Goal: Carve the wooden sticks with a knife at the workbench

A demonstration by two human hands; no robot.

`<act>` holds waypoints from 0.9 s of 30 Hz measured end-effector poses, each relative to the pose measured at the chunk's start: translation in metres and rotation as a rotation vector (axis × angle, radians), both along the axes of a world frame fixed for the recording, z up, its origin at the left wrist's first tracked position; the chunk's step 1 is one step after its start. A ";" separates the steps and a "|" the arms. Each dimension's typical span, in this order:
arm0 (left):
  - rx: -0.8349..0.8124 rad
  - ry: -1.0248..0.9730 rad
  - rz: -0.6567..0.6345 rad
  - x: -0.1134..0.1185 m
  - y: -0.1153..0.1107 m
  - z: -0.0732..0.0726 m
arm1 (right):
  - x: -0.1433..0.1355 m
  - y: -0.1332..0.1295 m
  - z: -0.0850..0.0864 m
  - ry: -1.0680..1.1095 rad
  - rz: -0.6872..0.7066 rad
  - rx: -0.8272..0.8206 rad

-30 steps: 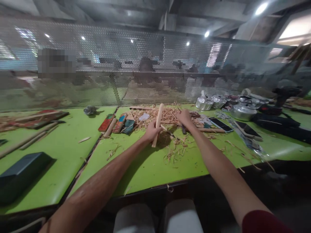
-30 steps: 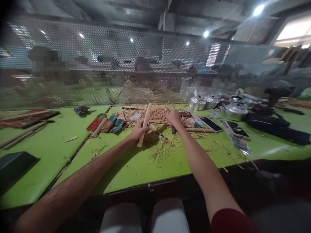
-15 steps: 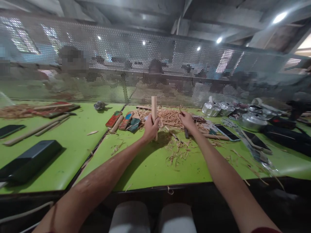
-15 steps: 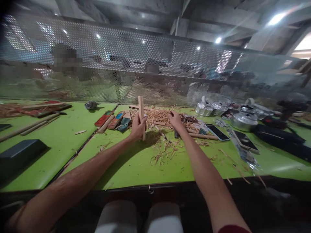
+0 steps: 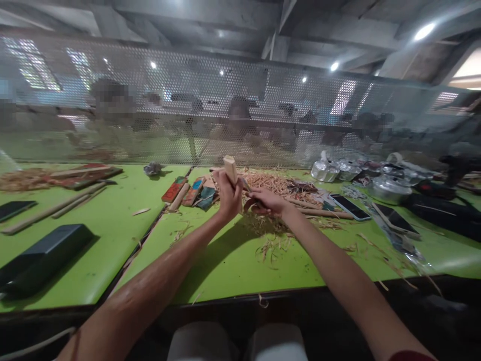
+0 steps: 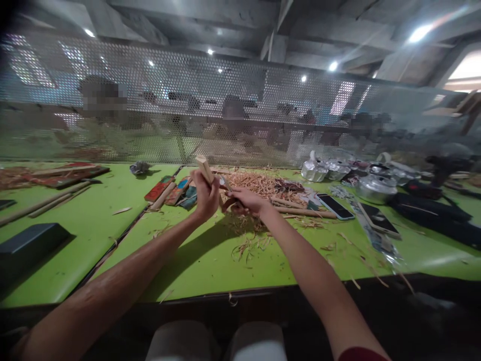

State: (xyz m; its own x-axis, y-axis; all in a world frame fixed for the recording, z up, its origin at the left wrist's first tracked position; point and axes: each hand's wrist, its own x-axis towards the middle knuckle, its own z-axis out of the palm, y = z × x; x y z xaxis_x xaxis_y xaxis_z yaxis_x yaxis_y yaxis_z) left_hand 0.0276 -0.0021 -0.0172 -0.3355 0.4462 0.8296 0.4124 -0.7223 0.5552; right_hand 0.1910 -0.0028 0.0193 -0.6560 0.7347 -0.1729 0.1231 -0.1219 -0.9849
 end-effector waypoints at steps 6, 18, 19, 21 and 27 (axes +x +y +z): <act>0.075 0.264 -0.048 -0.007 -0.003 -0.005 | -0.014 -0.009 -0.001 0.057 -0.180 0.041; -0.114 0.685 -0.151 -0.007 0.000 -0.015 | 0.001 0.018 -0.005 0.241 -0.605 0.182; -0.148 0.644 -0.199 -0.008 0.001 -0.015 | 0.004 0.021 -0.007 0.236 -0.647 0.216; -0.276 0.477 -0.311 -0.006 0.001 -0.013 | 0.009 0.027 -0.011 0.230 -0.730 0.300; -0.803 0.055 -0.769 0.009 -0.009 -0.007 | 0.004 0.032 -0.017 0.097 -0.756 0.530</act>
State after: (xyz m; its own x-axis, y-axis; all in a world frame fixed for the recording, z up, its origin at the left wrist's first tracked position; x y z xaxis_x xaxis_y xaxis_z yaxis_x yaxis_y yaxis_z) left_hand 0.0364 -0.0114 -0.0247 0.2896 0.9334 0.2120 0.0481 -0.2353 0.9707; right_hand 0.1948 0.0289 0.0028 0.0352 0.9403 0.3385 0.1089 0.3331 -0.9366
